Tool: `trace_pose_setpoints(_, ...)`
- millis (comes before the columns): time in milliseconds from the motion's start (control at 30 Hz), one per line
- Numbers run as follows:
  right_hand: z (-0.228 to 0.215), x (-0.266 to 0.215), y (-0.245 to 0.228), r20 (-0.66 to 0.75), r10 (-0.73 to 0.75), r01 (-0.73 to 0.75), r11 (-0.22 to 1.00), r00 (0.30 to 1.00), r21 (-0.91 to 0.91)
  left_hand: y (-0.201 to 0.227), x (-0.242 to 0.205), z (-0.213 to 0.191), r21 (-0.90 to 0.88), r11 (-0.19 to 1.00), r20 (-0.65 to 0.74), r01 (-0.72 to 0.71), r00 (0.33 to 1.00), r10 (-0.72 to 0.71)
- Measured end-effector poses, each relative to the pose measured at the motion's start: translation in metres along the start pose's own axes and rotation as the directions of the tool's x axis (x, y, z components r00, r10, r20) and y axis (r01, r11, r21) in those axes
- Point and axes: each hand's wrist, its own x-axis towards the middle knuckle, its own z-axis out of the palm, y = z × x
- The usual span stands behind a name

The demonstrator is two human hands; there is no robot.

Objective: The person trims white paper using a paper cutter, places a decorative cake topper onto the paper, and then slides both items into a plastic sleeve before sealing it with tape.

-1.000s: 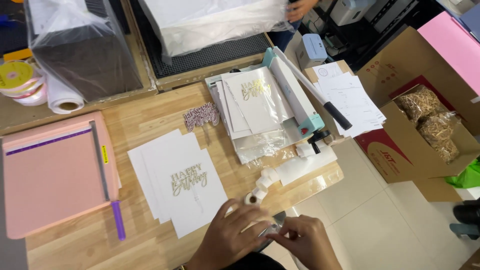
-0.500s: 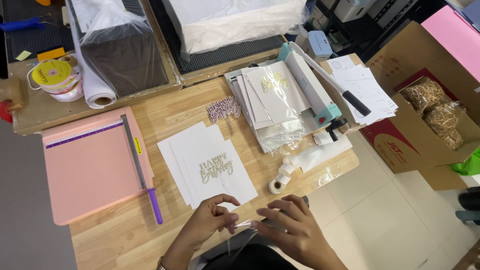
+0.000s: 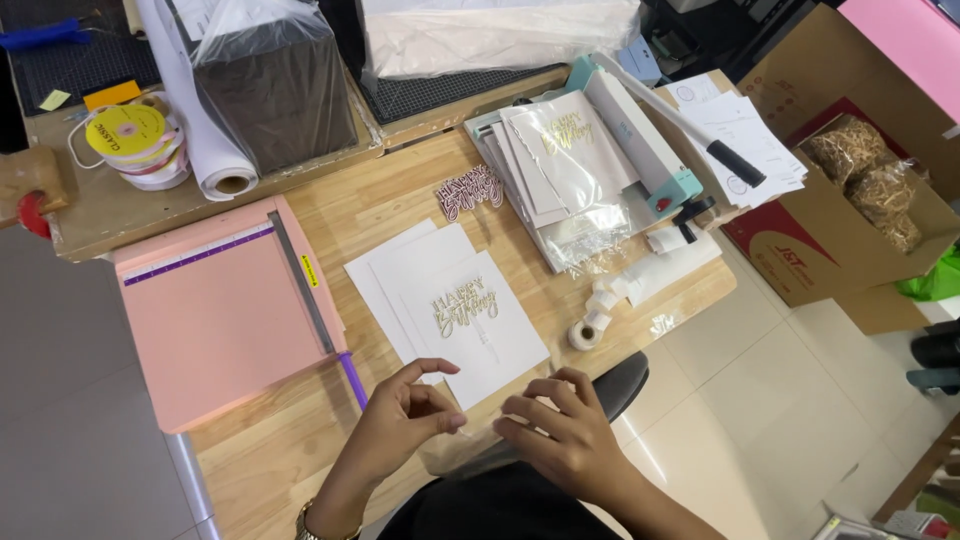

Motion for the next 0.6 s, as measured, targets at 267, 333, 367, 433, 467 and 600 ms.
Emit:
trace_pose_setpoints(267, 0.016, 0.007, -0.017, -0.231, -0.084, 0.059, 0.992, 0.969, -0.114, -0.004, -0.012, -0.019, 0.211, 0.976, -0.29, -0.06, 0.949, 0.121)
trace_pose_setpoints(333, 0.014, 0.023, -0.023, -0.181, -0.123, 0.109, 0.99, 0.976, -0.084, -0.003, -0.017, -0.021, 0.342, 0.936, -0.318, -0.088, 0.926, 0.203)
trace_pose_setpoints(367, 0.013, 0.03, -0.026, -0.13, -0.159, 0.153, 0.987, 0.979, -0.052, -0.002, -0.02, -0.022, 0.467, 0.878, -0.33, -0.104, 0.901, 0.282)
trace_pose_setpoints(433, 0.015, 0.036, -0.025, -0.079, -0.209, 0.209, 0.978, 0.975, -0.004, -0.01, -0.017, -0.026, 0.607, 0.784, -0.325, -0.131, 0.86, 0.394)
trace_pose_setpoints(467, 0.016, 0.037, -0.024, -0.029, -0.259, 0.261, 0.964, 0.965, 0.044, -0.015, -0.016, -0.027, 0.731, 0.667, -0.297, -0.145, 0.813, 0.501)
trace_pose_setpoints(600, 0.028, 0.042, -0.021, 0.136, -0.25, 0.224, 0.957, 0.959, 0.182, -0.021, -0.012, -0.026, 0.897, 0.344, -0.122, -0.277, 0.593, 0.796)
